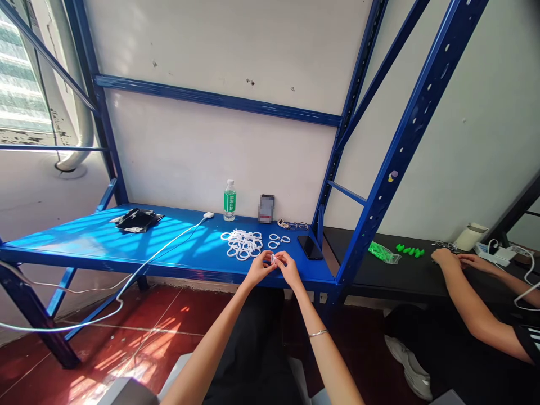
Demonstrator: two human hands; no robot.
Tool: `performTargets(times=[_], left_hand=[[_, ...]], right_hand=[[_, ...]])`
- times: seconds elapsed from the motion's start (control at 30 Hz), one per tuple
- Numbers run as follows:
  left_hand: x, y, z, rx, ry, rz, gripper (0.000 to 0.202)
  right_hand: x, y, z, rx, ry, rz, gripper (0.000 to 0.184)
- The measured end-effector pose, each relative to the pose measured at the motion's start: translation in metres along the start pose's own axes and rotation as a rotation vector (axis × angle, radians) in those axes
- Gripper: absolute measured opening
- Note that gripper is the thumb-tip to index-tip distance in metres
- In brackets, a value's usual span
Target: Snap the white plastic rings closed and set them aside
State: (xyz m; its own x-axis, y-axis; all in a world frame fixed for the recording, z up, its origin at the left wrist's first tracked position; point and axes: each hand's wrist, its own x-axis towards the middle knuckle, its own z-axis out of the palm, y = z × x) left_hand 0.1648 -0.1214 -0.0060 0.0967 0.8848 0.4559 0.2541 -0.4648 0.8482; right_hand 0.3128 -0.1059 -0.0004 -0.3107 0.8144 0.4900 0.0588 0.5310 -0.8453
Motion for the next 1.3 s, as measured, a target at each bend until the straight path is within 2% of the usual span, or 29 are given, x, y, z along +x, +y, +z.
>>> performTargets(times=[0.13, 0.27, 0.53, 0.8, 1.0, 1.3], left_hand=[[0.001, -0.006, 0.003, 0.103, 0.034, 0.059, 0.038], [0.002, -0.010, 0.004, 0.197, 0.061, 0.100, 0.047], [0.006, -0.010, 0.003, 0.279, -0.013, 0.128, 0.065], [0.009, -0.005, 0.006, 0.452, -0.014, 0.202, 0.074], [0.005, -0.010, 0.010, 0.538, -0.001, 0.246, 0.060], [0.006, -0.014, 0.008, 0.517, -0.027, 0.285, 0.042]], right_hand=[[0.001, 0.000, 0.000, 0.000, 0.034, -0.002, 0.022], [0.001, 0.001, 0.000, -0.002, 0.058, -0.012, 0.027], [0.002, 0.001, 0.000, -0.033, 0.042, -0.001, 0.030], [0.001, 0.001, 0.000, -0.042, 0.048, -0.007, 0.029], [0.001, -0.002, 0.000, -0.035, 0.050, -0.011, 0.030], [0.001, 0.002, 0.000, -0.015, 0.095, -0.041, 0.023]])
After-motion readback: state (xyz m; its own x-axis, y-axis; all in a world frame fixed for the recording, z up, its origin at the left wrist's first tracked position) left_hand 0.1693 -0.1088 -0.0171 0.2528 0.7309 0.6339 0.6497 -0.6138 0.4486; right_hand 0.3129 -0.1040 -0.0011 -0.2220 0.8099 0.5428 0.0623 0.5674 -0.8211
